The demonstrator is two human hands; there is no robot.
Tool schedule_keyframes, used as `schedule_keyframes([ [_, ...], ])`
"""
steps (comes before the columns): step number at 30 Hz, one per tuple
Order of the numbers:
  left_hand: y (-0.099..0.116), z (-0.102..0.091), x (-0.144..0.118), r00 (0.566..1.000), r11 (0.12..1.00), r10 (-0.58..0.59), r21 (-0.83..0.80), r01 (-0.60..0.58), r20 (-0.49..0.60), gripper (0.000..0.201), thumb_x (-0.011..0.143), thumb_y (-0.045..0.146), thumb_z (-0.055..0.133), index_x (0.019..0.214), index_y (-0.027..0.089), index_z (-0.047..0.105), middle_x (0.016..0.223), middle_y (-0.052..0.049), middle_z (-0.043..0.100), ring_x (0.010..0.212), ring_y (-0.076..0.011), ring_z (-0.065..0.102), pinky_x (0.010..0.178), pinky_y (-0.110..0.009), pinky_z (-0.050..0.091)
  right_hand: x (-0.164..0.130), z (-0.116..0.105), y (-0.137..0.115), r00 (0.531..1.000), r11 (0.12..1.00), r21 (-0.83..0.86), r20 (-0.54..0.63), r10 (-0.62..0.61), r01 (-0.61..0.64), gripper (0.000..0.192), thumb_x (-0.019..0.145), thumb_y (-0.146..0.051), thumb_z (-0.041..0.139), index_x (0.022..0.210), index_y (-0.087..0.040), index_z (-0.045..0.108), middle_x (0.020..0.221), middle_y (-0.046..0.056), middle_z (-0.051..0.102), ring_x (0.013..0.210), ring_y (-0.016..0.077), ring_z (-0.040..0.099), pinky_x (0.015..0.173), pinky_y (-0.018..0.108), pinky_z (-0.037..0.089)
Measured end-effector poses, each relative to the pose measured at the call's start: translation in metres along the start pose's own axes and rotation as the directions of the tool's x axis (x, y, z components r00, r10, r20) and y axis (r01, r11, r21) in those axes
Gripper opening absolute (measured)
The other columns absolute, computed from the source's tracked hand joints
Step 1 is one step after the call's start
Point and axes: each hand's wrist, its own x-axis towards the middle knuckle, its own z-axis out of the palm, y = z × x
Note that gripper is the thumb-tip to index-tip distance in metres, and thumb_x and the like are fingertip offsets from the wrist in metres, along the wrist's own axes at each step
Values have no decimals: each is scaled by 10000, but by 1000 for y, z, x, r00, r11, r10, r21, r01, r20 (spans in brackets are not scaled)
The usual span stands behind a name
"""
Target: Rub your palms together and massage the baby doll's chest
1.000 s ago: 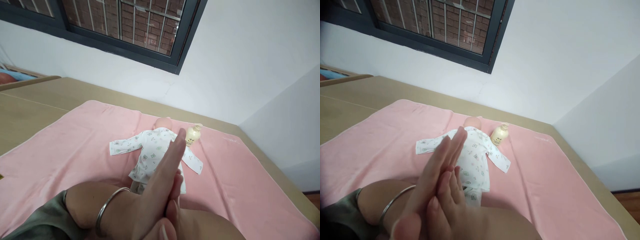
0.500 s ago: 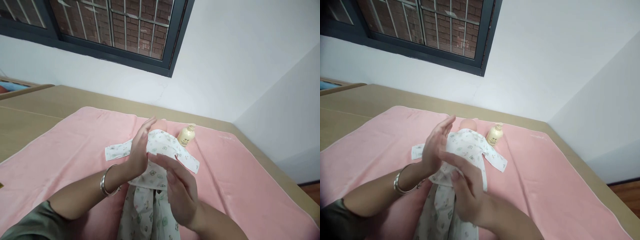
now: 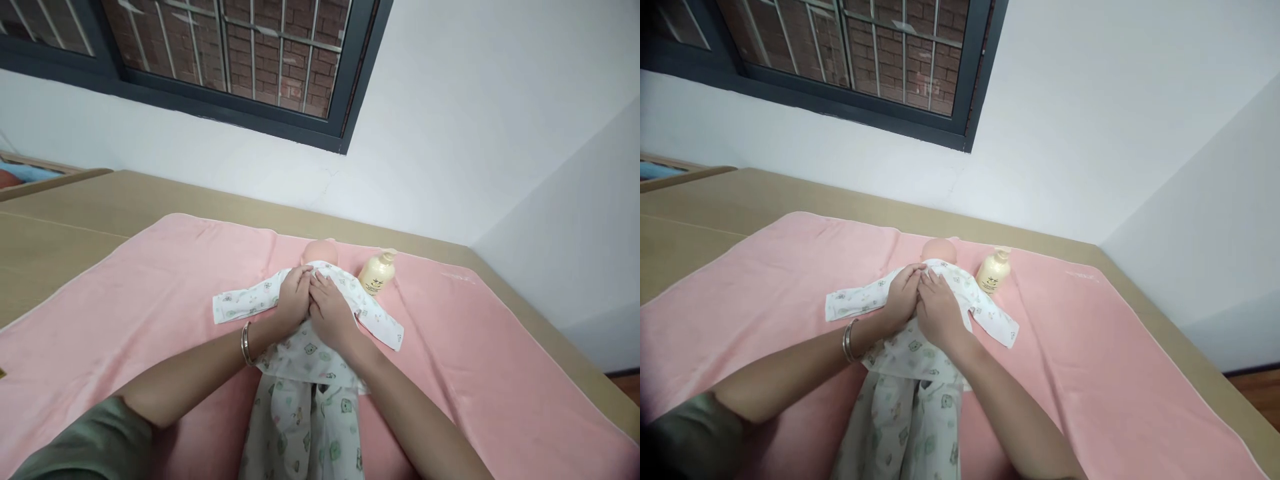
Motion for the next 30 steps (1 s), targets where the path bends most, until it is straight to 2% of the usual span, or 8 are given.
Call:
schedule_keyframes([
  [3, -4, 1, 0, 999, 996, 41, 76, -40, -12, 273, 923, 224, 435, 1057, 200, 671, 1129, -85, 728, 1122, -236, 648, 1059, -425, 483, 9, -7, 20, 999, 1000, 7, 36, 20, -20, 496, 1023, -254, 327, 1466, -181, 540, 1560, 100, 484, 1517, 248, 345, 1269, 549, 226],
  [5, -6, 0, 1, 998, 992, 58, 111, -56, -14, 287, 908, 206, 443, 1080, 201, 673, 1149, -85, 724, 1147, -245, 637, 1079, -438, 467, 12, -10, 30, 994, 994, 11, 17, 112, -112, 517, 1044, -362, 341, 1492, -164, 504, 1599, 124, 421, 1530, 270, 316, 1262, 552, 234],
  [9, -8, -1, 2, 997, 988, 73, 135, -73, -1, 312, 900, 204, 449, 1116, 189, 674, 1193, -99, 713, 1180, -255, 626, 1098, -437, 453, 6, -6, 24, 956, 954, -72, -64, 286, -290, 600, 1033, -396, 366, 1529, -62, 423, 1605, 213, 378, 1535, 338, 285, 1243, 568, 266],
  [13, -8, -2, 2, 996, 989, 94, 111, -95, 10, 302, 932, 245, 435, 1093, 186, 684, 1171, -101, 722, 1162, -254, 634, 1078, -431, 471, -6, -2, -4, 996, 982, -170, 17, 89, -85, 552, 982, -202, 367, 1505, -55, 461, 1580, 191, 432, 1542, 326, 271, 1259, 568, 231],
  [16, -9, -3, 2, 994, 988, 104, 109, -105, 13, 308, 949, 260, 427, 1109, 188, 679, 1171, -104, 723, 1150, -254, 637, 1068, -440, 479, -3, -8, -3, 993, 991, -127, 113, -24, 38, 543, 976, -181, 371, 1504, -129, 487, 1578, 123, 457, 1547, 298, 263, 1267, 564, 208],
  [19, -10, -2, 1, 991, 980, 130, 150, -131, 20, 324, 940, 238, 422, 1151, 176, 661, 1204, -116, 707, 1160, -252, 629, 1083, -433, 465, 8, -16, 22, 991, 995, -55, 101, 87, -82, 523, 1043, -341, 346, 1521, -166, 469, 1611, 117, 404, 1549, 287, 262, 1263, 556, 209],
  [23, -11, -1, 0, 984, 943, 172, 281, -175, 38, 359, 896, 201, 449, 1203, 141, 624, 1240, -150, 674, 1201, -278, 600, 1116, -444, 430, 14, -17, 42, 945, 944, -57, 29, 326, -324, 647, 1047, -460, 328, 1549, -56, 389, 1630, 208, 333, 1542, 320, 271, 1258, 504, 230],
  [30, -17, -5, 15, 959, 740, 165, 614, -274, 230, 275, 890, 236, 466, 1102, 144, 614, 1122, -148, 679, 1099, -317, 599, 1035, -498, 451, -3, -10, -3, 905, 867, -276, -18, 426, -414, 596, 1052, -330, 279, 1531, 10, 379, 1574, 271, 402, 1515, 336, 327, 1217, 478, 290],
])
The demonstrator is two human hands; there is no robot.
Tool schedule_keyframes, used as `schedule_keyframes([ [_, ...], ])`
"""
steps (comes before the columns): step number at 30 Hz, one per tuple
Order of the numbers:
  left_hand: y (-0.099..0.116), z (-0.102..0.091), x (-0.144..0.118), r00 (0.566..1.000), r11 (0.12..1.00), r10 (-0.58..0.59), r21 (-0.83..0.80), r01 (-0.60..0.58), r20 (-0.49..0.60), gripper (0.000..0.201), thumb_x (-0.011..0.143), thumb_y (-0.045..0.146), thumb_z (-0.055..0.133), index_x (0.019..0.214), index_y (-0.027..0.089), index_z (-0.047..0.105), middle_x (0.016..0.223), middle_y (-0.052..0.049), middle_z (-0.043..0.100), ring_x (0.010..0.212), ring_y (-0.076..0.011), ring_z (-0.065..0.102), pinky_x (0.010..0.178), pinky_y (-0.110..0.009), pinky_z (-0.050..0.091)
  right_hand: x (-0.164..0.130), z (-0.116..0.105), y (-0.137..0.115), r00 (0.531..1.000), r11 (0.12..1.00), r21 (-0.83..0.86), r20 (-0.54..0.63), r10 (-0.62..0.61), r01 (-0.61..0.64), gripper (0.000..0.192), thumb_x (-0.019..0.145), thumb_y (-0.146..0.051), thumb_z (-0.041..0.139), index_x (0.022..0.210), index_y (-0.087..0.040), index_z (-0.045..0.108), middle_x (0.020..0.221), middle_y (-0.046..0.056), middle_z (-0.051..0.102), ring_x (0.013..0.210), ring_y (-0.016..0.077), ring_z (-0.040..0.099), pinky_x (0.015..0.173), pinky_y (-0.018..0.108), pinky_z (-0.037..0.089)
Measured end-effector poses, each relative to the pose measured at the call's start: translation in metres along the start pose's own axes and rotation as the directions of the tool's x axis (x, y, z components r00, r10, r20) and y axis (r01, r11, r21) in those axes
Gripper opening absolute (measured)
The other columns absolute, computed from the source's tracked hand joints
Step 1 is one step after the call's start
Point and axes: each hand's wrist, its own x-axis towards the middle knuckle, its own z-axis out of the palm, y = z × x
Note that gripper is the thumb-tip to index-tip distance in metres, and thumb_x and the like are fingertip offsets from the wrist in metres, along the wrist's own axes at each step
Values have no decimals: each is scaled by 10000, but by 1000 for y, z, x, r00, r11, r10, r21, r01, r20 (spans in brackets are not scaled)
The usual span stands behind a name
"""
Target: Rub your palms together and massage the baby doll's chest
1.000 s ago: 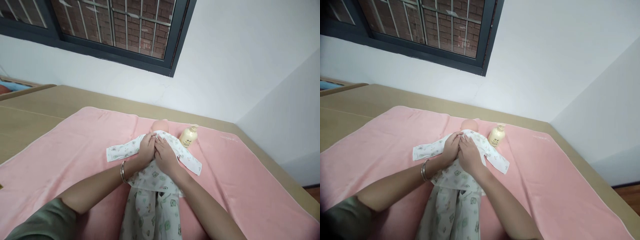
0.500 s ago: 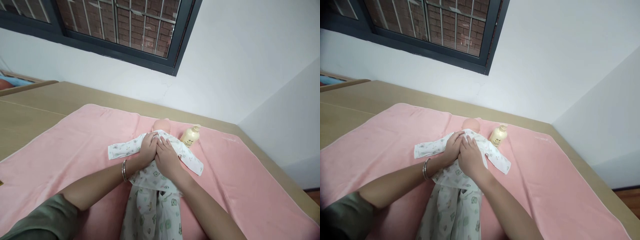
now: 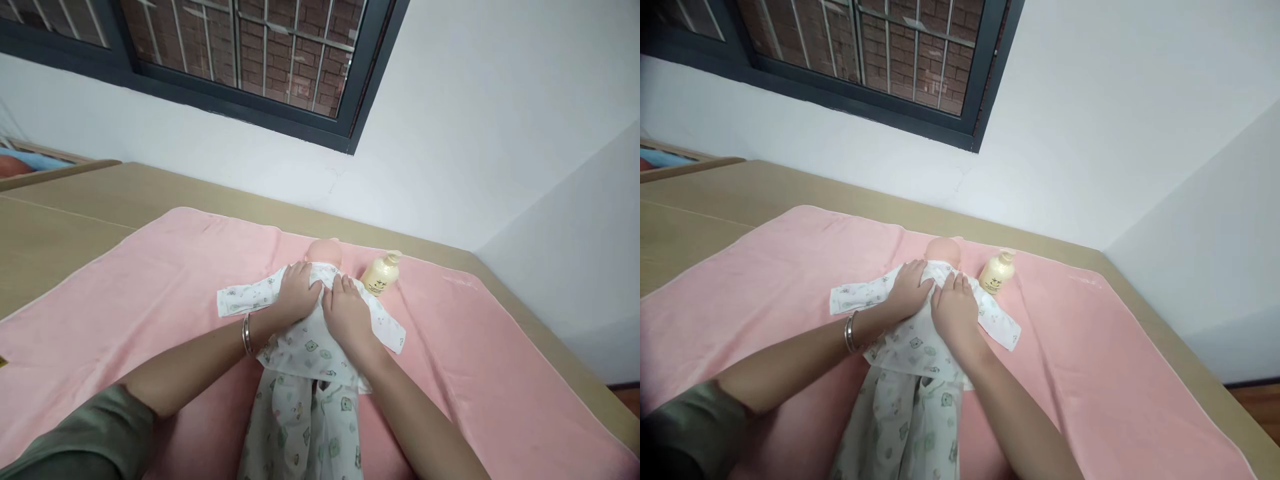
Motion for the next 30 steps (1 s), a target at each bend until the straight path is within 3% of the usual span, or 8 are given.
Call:
schedule_keyframes([
  [3, -2, 1, -1, 1000, 995, 30, 91, -31, 7, 279, 919, 248, 445, 1114, 137, 612, 1139, -159, 672, 1143, -322, 587, 1032, -489, 450, 2, -3, 1, 998, 999, 20, 35, -47, 46, 584, 1052, -321, 282, 1532, -7, 393, 1581, 258, 399, 1520, 324, 320, 1219, 458, 285],
  [6, 4, 2, -8, 995, 980, 98, 173, -94, -12, 339, 949, 266, 438, 1203, 103, 593, 1212, -184, 653, 1186, -332, 571, 1060, -488, 435, 19, -1, 18, 995, 991, 106, 47, -90, 85, 582, 1048, -363, 322, 1513, -32, 433, 1574, 222, 431, 1506, 301, 350, 1229, 434, 274],
  [11, 15, -1, -15, 986, 963, 162, 222, -153, -24, 406, 969, 291, 434, 1279, 64, 562, 1279, -211, 626, 1241, -354, 537, 1091, -502, 416, 39, 6, 39, 997, 988, 138, 32, -71, 66, 622, 1036, -437, 369, 1498, -28, 446, 1569, 217, 439, 1497, 315, 354, 1238, 451, 245],
  [17, 5, -12, 6, 992, 992, 24, 121, -40, 126, 280, 945, 327, 463, 1072, 141, 629, 1085, -145, 696, 1065, -303, 632, 982, -454, 490, 15, 0, 14, 997, 998, 16, 33, -67, 66, 571, 1048, -323, 311, 1483, 22, 446, 1537, 261, 461, 1484, 329, 372, 1228, 473, 248],
  [20, 4, -16, 9, 988, 991, 19, 128, -38, 150, 276, 955, 327, 444, 1034, 143, 633, 1035, -138, 706, 1026, -294, 647, 962, -443, 500, 3, -4, 4, 994, 995, -6, 29, -104, 104, 578, 1048, -308, 289, 1498, 28, 425, 1557, 254, 436, 1507, 315, 340, 1231, 449, 257],
  [23, 10, -13, -2, 990, 970, 76, 221, -102, 123, 313, 968, 305, 422, 1093, 104, 627, 1090, -179, 694, 1074, -326, 633, 984, -479, 487, 8, -4, 8, 992, 992, 29, 40, -122, 121, 573, 1049, -300, 273, 1497, 19, 434, 1560, 236, 443, 1505, 305, 348, 1236, 431, 258],
  [26, 18, -5, -18, 989, 947, 145, 286, -147, 30, 423, 969, 289, 425, 1287, 40, 553, 1304, -247, 613, 1271, -370, 544, 1078, -519, 425, 25, -2, 21, 990, 987, 95, 49, -131, 126, 545, 1050, -296, 286, 1474, -13, 477, 1558, 208, 460, 1495, 291, 367, 1236, 418, 264],
  [30, 18, 0, -23, 989, 958, 151, 246, -146, 0, 464, 960, 281, 434, 1356, 53, 510, 1385, -245, 573, 1350, -369, 487, 1124, -534, 383, 38, 0, 30, 990, 985, 130, 59, -126, 118, 540, 1050, -334, 319, 1483, -52, 480, 1591, 185, 420, 1509, 298, 340, 1238, 446, 260],
])
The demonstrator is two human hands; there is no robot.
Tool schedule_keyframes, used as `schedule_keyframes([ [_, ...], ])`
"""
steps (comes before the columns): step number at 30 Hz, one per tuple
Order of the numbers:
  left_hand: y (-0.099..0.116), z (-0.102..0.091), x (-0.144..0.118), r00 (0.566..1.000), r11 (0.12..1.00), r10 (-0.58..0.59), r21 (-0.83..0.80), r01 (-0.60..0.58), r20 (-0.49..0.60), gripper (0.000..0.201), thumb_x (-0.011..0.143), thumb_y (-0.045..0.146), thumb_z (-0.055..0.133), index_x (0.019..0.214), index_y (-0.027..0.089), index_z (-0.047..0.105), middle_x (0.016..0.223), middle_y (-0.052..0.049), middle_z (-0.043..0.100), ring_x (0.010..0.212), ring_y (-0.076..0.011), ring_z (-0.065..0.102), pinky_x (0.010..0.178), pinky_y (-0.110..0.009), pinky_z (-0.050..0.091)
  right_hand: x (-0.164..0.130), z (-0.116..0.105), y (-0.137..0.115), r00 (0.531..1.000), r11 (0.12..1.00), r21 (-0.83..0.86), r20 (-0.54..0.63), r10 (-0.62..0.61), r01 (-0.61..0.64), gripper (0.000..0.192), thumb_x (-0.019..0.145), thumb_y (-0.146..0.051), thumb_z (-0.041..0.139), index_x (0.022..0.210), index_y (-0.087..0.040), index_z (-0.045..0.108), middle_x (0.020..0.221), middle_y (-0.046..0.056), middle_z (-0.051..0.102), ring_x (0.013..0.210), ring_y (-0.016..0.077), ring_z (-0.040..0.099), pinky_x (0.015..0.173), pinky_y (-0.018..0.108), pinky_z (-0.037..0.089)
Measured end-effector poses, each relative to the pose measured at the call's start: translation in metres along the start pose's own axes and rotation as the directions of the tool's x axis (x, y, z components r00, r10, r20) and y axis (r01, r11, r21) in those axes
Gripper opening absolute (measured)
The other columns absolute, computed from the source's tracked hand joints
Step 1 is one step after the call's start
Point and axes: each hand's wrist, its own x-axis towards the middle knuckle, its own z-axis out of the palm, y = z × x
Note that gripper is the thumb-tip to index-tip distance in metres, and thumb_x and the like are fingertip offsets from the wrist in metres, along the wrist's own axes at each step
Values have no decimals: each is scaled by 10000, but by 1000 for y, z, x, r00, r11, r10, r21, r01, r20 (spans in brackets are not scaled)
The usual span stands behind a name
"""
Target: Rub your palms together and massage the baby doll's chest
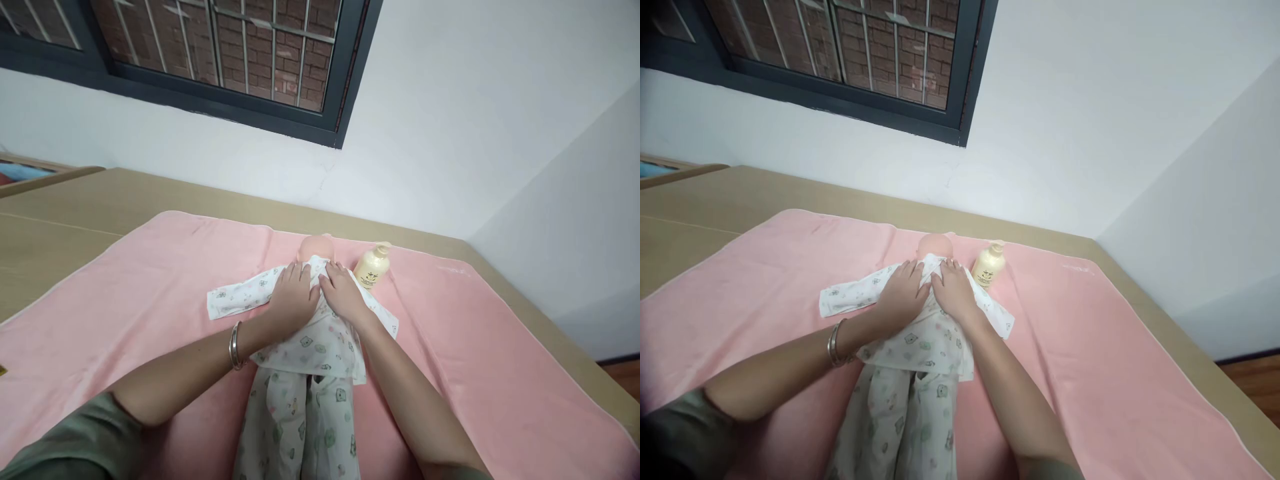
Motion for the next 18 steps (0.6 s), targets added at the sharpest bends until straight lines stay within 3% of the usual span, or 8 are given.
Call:
schedule_keyframes([
  [3, -13, -2, 14, 995, 992, -38, -113, 49, 91, 381, 953, 287, 418, 1237, 97, 585, 1250, -208, 659, 1218, -343, 581, 1059, -517, 438, -11, 3, -13, 999, 998, -53, -18, 39, -40, 575, 1049, -325, 298, 1515, -10, 419, 1592, 219, 402, 1511, 340, 327, 1239, 502, 248],
  [6, -28, -6, 30, 980, 962, -96, -238, 136, 174, 329, 952, 306, 404, 1127, 135, 624, 1146, -161, 704, 1105, -299, 637, 1000, -456, 481, -29, 8, -31, 999, 994, -108, -36, -2, -2, 593, 1036, -315, 310, 1513, 24, 406, 1579, 250, 405, 1517, 359, 309, 1234, 516, 262],
  [10, -30, -9, 32, 976, 974, -78, -194, 118, 202, 310, 963, 295, 372, 1040, 144, 632, 1062, -151, 714, 1031, -296, 650, 963, -455, 492, -34, 8, -32, 996, 996, -71, -53, -65, 61, 578, 1036, -337, 312, 1504, -26, 448, 1572, 208, 440, 1521, 326, 314, 1237, 480, 279],
  [14, -10, -6, 9, 995, 1000, -12, -20, 14, 99, 390, 971, 294, 386, 1243, 88, 574, 1276, -228, 640, 1232, -361, 571, 1046, -537, 434, -13, 3, -6, 1000, 999, 47, -21, 14, -13, 593, 1048, -388, 299, 1511, -45, 438, 1582, 191, 433, 1515, 302, 331, 1236, 445, 280],
  [18, 5, -1, -8, 999, 999, -31, 35, 30, 27, 482, 971, 280, 398, 1409, 91, 464, 1472, -245, 512, 1405, -392, 432, 1117, -609, 348, -1, 2, 8, 998, 996, 58, -4, 61, -61, 638, 1039, -444, 350, 1531, -40, 400, 1616, 198, 371, 1526, 325, 297, 1244, 456, 246],
])
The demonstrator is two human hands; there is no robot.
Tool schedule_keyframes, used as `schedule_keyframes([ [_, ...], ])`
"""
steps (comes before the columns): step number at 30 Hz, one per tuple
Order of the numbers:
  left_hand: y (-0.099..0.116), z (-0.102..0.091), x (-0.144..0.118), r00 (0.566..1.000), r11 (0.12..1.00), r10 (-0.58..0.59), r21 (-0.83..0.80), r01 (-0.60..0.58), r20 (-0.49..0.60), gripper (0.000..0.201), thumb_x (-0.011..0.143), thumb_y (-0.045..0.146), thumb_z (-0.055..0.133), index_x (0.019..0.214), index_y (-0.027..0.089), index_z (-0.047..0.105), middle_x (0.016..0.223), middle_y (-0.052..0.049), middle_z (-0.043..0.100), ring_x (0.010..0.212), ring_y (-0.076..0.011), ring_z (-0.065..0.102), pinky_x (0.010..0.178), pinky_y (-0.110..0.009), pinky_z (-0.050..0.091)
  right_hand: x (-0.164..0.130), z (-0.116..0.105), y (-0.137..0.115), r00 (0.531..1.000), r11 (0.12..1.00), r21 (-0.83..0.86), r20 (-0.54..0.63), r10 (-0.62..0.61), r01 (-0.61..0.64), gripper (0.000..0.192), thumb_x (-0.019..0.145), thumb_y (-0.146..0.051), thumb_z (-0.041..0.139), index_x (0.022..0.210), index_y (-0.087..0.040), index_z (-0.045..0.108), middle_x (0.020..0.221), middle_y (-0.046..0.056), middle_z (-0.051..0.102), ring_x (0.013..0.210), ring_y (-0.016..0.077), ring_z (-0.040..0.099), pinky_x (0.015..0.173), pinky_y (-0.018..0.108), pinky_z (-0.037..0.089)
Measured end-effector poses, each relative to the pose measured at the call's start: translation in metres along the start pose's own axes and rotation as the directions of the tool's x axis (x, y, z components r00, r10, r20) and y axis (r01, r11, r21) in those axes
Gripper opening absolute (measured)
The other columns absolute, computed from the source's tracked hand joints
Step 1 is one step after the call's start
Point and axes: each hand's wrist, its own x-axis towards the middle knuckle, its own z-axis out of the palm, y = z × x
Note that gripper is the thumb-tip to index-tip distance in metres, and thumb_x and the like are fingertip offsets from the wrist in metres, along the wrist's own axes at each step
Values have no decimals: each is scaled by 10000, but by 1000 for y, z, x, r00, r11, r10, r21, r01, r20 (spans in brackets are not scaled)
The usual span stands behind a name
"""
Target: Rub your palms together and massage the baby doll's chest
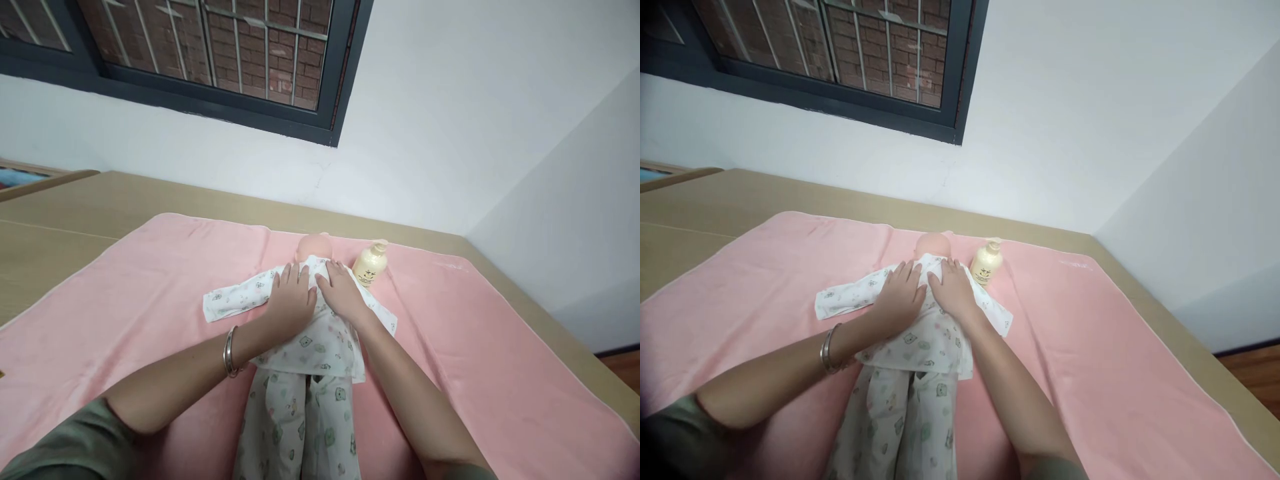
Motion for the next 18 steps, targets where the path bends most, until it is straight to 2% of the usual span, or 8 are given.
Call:
schedule_keyframes([
  [3, -7, 1, 8, 999, 999, -28, -30, 29, 37, 441, 964, 290, 402, 1348, 105, 514, 1400, -238, 570, 1345, -378, 486, 1089, -594, 377, -6, 3, -10, 999, 997, -77, -31, 9, -12, 614, 1040, -412, 359, 1513, -23, 419, 1595, 221, 397, 1513, 341, 316, 1238, 481, 240],
  [6, -22, -2, 26, 993, 993, -33, -109, 46, 117, 382, 972, 330, 392, 1249, 138, 572, 1267, -186, 657, 1225, -328, 572, 1064, -536, 417, -22, 5, -28, 999, 987, -158, -45, -15, 8, 568, 1043, -323, 316, 1480, 16, 449, 1543, 254, 456, 1487, 341, 361, 1229, 489, 253],
  [10, -30, -7, 36, 983, 984, -48, -159, 77, 176, 357, 981, 342, 387, 1190, 142, 596, 1184, -145, 692, 1145, -298, 613, 1033, -482, 453, -38, 4, -42, 997, 982, -174, -31, -75, 69, 580, 1036, -297, 302, 1505, 26, 419, 1569, 245, 424, 1519, 326, 307, 1243, 473, 243],
  [13, -24, -9, 30, 988, 994, -26, -100, 42, 155, 345, 981, 315, 388, 1177, 127, 601, 1174, -163, 684, 1141, -314, 610, 1016, -485, 462, -32, 1, -35, 998, 991, -121, -15, -67, 65, 589, 1040, -324, 306, 1515, 8, 415, 1581, 231, 414, 1518, 334, 309, 1233, 471, 263],
  [18, -13, -7, 15, 998, 999, 42, -11, -41, 42, 425, 989, 312, 390, 1315, 84, 537, 1350, -228, 594, 1285, -368, 517, 1073, -548, 410, -6, 0, -7, 999, 999, -12, -7, -39, 39, 550, 1050, -359, 318, 1498, -77, 466, 1573, 165, 456, 1494, 310, 358, 1232, 469, 258],
])
